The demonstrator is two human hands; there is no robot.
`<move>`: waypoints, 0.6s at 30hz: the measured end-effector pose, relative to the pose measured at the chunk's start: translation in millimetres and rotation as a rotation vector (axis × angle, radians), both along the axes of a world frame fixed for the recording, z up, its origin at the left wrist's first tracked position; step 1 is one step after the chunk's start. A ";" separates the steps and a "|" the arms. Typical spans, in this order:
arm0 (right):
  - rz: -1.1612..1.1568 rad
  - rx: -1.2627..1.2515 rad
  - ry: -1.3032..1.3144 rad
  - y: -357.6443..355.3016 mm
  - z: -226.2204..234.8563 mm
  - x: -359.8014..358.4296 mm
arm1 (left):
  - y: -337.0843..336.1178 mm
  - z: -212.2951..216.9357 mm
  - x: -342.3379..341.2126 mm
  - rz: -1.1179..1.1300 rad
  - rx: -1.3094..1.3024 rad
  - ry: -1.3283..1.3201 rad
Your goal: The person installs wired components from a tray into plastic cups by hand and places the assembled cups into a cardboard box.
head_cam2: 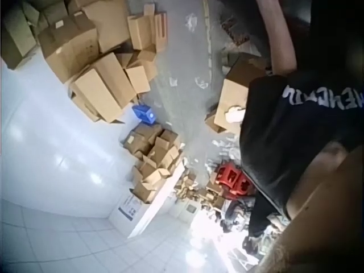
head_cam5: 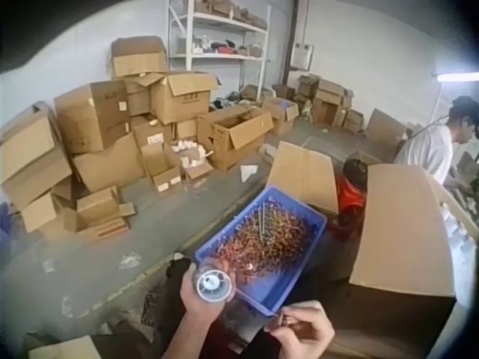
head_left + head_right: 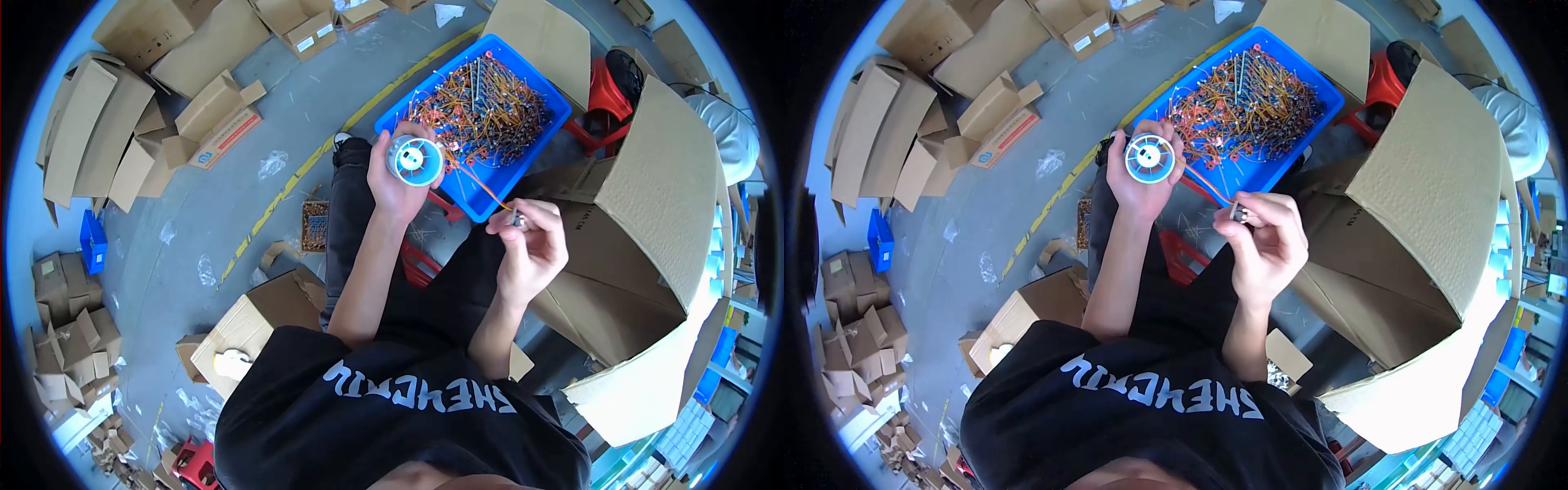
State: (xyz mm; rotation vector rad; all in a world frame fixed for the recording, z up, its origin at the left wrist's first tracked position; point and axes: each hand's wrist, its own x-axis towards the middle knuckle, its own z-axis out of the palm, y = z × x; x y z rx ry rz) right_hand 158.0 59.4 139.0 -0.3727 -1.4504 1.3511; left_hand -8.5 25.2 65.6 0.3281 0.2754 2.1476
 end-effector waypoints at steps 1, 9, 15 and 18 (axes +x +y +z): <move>-0.008 0.034 -0.052 -3.4 0.2 -1.5 | -0.3 -1.7 -2.7 -0.041 0.045 0.016; 0.004 0.117 -0.305 -9.0 -6.1 -17.7 | -2.3 -2.8 -3.5 0.024 -0.057 0.046; -0.026 0.112 -0.379 -9.2 -6.3 -20.9 | -4.2 -3.0 -4.0 0.033 -0.078 0.062; -0.036 0.120 -0.394 -7.8 -5.5 -20.1 | -4.8 -4.7 -7.4 0.078 -0.125 0.155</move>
